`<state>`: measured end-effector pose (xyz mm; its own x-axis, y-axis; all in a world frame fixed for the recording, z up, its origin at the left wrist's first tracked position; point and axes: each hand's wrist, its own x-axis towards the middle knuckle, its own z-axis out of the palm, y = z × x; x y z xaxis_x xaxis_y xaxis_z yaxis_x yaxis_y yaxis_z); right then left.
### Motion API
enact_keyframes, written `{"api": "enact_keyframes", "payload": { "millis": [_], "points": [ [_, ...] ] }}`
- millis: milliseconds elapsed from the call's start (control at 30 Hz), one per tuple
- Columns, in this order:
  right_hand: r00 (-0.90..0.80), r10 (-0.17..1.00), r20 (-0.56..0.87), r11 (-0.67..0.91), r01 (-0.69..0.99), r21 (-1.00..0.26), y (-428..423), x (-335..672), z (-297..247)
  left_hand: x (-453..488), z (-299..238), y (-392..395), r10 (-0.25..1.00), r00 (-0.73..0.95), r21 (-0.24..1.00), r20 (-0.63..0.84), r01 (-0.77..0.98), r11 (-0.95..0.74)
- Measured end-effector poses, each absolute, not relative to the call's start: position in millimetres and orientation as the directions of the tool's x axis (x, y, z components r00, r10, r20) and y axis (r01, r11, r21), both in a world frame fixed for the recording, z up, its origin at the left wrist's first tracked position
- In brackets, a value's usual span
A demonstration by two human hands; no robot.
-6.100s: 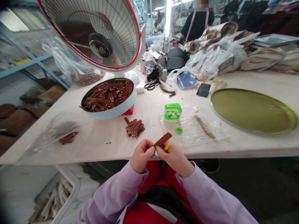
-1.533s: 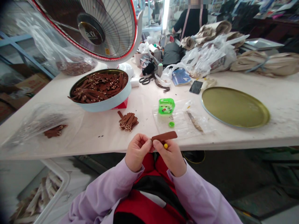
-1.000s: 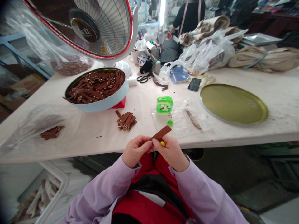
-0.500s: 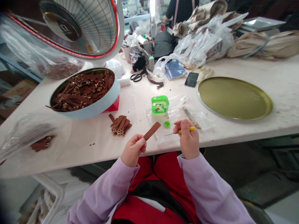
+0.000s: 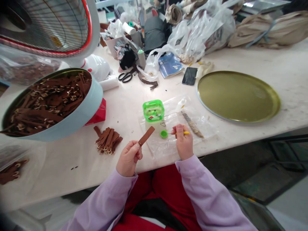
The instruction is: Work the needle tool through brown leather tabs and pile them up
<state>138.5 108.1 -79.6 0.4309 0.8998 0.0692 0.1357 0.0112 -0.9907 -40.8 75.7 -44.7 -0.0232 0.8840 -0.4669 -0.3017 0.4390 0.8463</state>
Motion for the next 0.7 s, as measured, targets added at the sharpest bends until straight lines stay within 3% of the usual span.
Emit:
{"api": "enact_keyframes", "payload": {
  "millis": [267,400,533,700],
  "points": [
    [0.467,0.882,0.062,0.022,0.091,-0.996,107,142,-82,-40,-50,71,0.887,-0.016,0.859,-0.461,-0.260,0.441],
    [0.524,0.849,0.069,0.120,-0.064,-0.991,91,139,-56,-38,-45,62,0.889,0.005,0.861,-0.458,-0.248,0.445],
    [0.386,0.921,0.061,0.194,-0.316,-0.929,64,126,-12,-35,-30,47,0.891,0.077,0.851,-0.447,-0.271,0.451],
    [0.304,0.950,0.074,0.194,-0.387,-0.902,39,104,12,-37,-10,24,0.908,0.124,0.864,-0.399,-0.280,0.418]
  ]
}}
